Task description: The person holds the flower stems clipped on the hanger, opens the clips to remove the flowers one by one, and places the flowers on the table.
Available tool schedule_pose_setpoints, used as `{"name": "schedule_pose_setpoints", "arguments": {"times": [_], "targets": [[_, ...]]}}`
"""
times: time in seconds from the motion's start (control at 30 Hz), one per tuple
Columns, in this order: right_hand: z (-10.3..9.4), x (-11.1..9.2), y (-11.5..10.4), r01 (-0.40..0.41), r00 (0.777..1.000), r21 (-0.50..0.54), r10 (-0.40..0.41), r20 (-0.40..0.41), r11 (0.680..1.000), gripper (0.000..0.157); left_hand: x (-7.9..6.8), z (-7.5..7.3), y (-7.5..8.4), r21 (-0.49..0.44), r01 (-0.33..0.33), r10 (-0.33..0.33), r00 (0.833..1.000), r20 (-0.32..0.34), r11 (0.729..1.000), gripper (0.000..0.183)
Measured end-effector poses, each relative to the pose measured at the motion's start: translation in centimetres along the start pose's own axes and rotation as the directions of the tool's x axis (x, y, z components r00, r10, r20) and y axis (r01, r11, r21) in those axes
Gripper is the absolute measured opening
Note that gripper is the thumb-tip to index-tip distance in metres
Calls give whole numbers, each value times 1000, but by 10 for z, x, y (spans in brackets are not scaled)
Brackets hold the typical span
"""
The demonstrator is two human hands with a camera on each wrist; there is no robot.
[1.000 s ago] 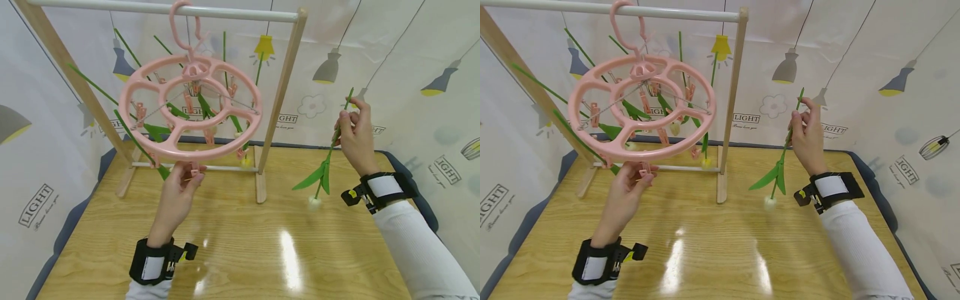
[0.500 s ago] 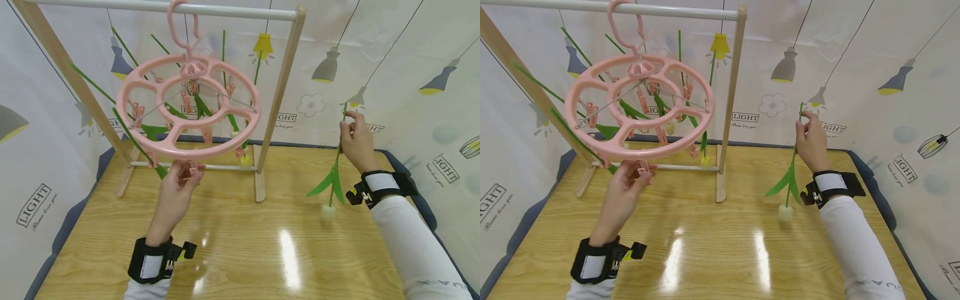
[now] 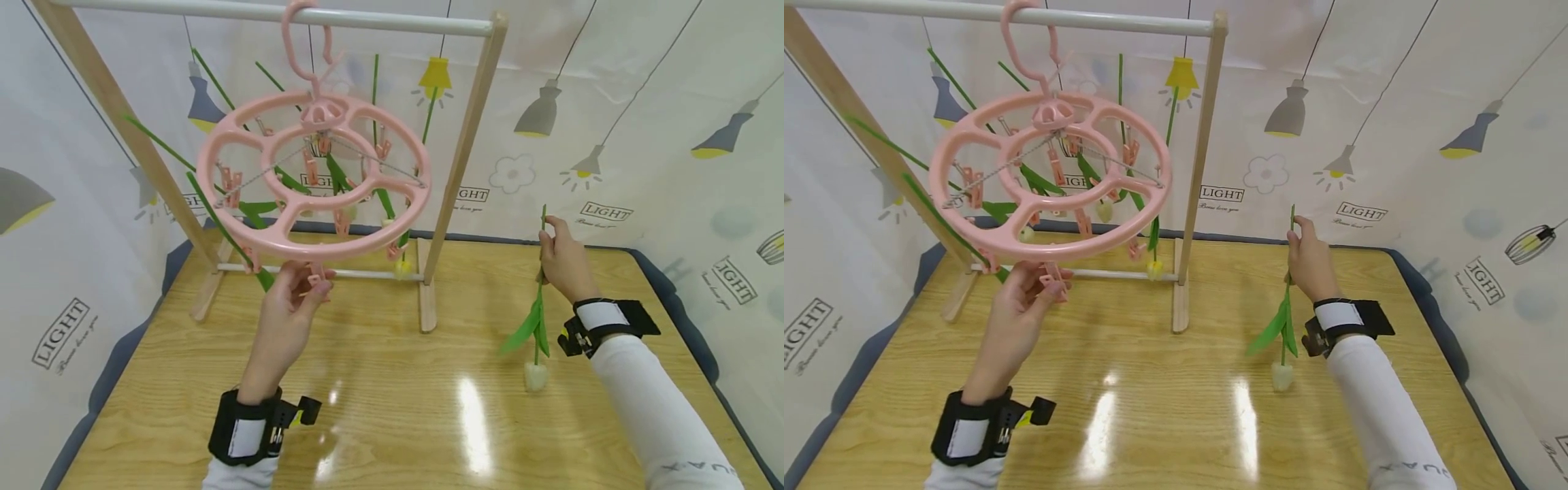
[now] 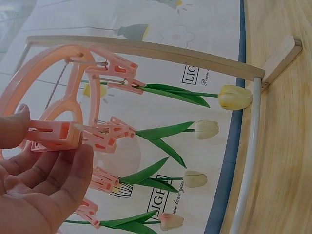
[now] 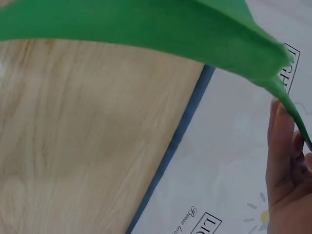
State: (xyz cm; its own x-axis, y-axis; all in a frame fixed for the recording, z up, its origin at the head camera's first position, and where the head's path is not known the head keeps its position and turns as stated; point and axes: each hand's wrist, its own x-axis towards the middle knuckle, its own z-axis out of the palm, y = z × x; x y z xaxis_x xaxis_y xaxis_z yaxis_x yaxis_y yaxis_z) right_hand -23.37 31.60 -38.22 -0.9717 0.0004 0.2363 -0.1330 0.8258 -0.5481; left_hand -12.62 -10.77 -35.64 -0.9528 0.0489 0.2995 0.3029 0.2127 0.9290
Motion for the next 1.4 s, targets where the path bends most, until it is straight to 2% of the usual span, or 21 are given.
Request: {"name": "schedule_pose_setpoints", "arguments": {"times": [0.13,0.23,0.37,0.47,0.67,0.77,0.9,0.97,1.07,1.17,1.3,1.4], "targets": [[8,-1,4,-30,997,-14,31,64,999,48,0,0,0,-17,-1,1,1000,-2,1000,22],[10,-1,3,-87,986,-18,89,144,996,50,-1,0,-1,-13,2,-2,1000,-7,1000,26],[11,0,2,-177,944,17,165,285,984,61,-1,0,-1,-8,2,-2,1000,-11,1000,31],[13,1,4,-204,920,45,176,350,978,74,0,0,-1,-14,-3,3,1000,-9,1000,32],[17,-2,7,-211,896,61,168,411,976,93,-1,-1,0,-25,-15,15,1000,-15,1000,28],[17,-6,8,-243,869,60,190,457,968,96,-1,-1,0,-34,-24,23,1000,-17,999,26],[23,-10,11,-232,864,51,182,470,971,94,-1,-1,0,-41,-37,36,999,-19,998,26],[28,-12,13,-210,874,39,170,456,977,92,-2,-2,1,-47,-40,39,999,-18,998,27],[37,-17,15,-194,873,13,167,458,981,90,-2,-2,1,-56,-42,41,999,-21,998,27],[47,-21,18,-200,865,-8,181,468,980,88,-3,-2,2,-57,-35,34,999,-22,998,27],[57,-24,18,-226,842,-24,208,498,974,85,-4,-2,3,-51,-22,20,1000,-22,998,27],[62,-27,18,-221,837,-64,223,500,973,82,-4,-2,2,-49,-20,19,1000,-21,999,27]]}}
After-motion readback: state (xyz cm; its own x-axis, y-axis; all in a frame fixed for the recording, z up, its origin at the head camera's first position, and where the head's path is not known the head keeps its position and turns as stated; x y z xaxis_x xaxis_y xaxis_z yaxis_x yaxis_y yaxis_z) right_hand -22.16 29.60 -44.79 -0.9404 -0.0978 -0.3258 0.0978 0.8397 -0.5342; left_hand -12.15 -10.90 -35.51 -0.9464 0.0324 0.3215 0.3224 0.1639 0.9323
